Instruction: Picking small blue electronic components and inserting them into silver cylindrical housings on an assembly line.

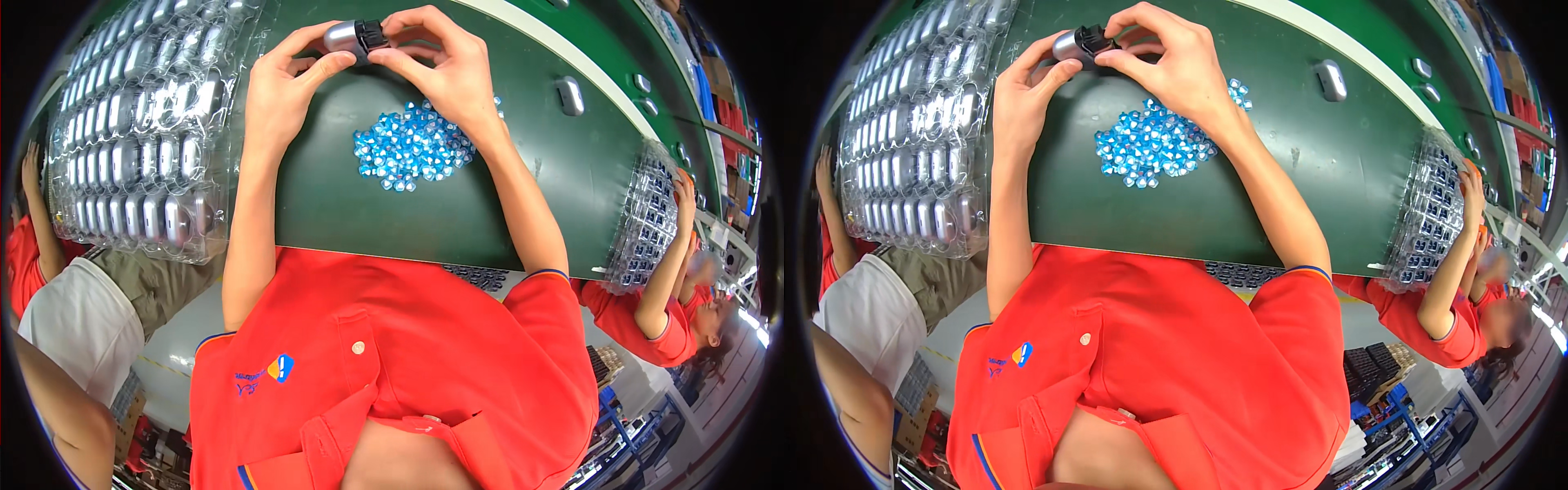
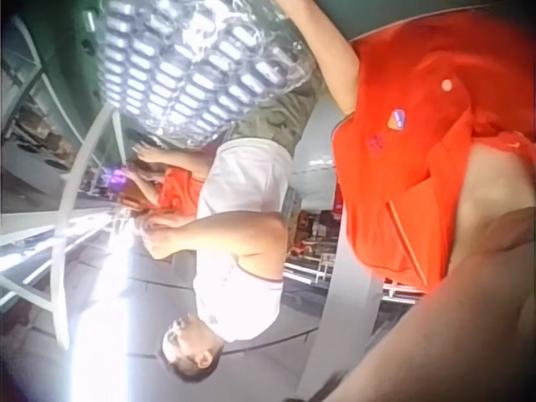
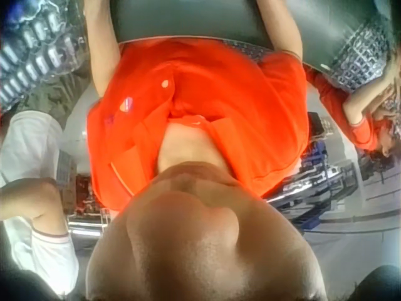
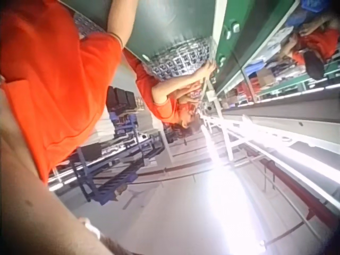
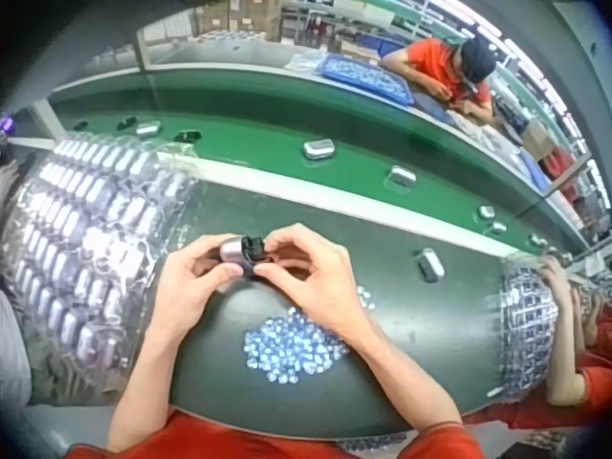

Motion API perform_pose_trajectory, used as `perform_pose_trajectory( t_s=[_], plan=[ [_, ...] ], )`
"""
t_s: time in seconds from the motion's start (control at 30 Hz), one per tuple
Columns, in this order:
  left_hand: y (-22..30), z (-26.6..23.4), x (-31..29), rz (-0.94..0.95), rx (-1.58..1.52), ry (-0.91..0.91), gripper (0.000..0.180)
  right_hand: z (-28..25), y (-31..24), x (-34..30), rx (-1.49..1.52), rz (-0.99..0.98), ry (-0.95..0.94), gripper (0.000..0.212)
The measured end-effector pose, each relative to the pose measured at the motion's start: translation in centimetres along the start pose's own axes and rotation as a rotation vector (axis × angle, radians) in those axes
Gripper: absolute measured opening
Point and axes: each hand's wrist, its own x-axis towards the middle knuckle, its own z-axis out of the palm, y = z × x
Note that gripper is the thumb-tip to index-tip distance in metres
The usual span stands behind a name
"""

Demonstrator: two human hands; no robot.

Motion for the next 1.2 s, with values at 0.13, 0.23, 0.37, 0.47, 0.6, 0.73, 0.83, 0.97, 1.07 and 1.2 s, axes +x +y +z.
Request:
perform_pose_trajectory(
  t_s=[0.13,0.23,0.37,0.47,0.6,0.73,0.83,0.97,1.07,1.2],
  plan=[
    [-0.2,0.0,-0.3,-0.015,0.003,0.023,0.040,0.4,-1.9,-0.3,-0.160,-0.045,0.003,0.033],
    [-0.2,-0.1,-0.4,-0.008,0.023,0.028,0.040,0.2,-2.3,-0.3,-0.233,-0.061,-0.013,0.034],
    [-0.2,-0.3,-0.3,-0.006,0.009,0.009,0.042,0.0,-1.4,-0.5,-0.269,-0.091,-0.040,0.035],
    [-0.5,-0.4,-0.3,-0.057,0.052,0.005,0.042,0.0,-0.4,-0.5,-0.306,-0.117,-0.031,0.040],
    [-0.8,-0.4,-0.3,-0.033,0.025,0.019,0.043,0.2,-0.2,-0.6,-0.154,0.000,-0.029,0.038],
    [-0.9,-0.3,-0.3,-0.029,0.009,0.026,0.043,0.4,0.0,-0.7,-0.069,0.102,-0.027,0.038],
    [-1.4,-0.7,-0.1,-0.039,0.038,0.001,0.042,0.5,0.1,-0.8,-0.073,0.061,-0.024,0.038],
    [-1.4,-0.7,-0.2,-0.052,0.041,-0.012,0.040,0.4,0.8,-1.0,-0.074,0.093,-0.035,0.038],
    [-1.1,-0.6,-0.4,-0.047,0.008,-0.014,0.040,0.0,-0.2,-0.8,-0.103,0.103,-0.077,0.037],
    [-0.8,-0.6,-0.4,-0.038,-0.041,-0.023,0.039,0.0,-0.5,-0.6,-0.148,0.047,-0.049,0.033]
  ],
)
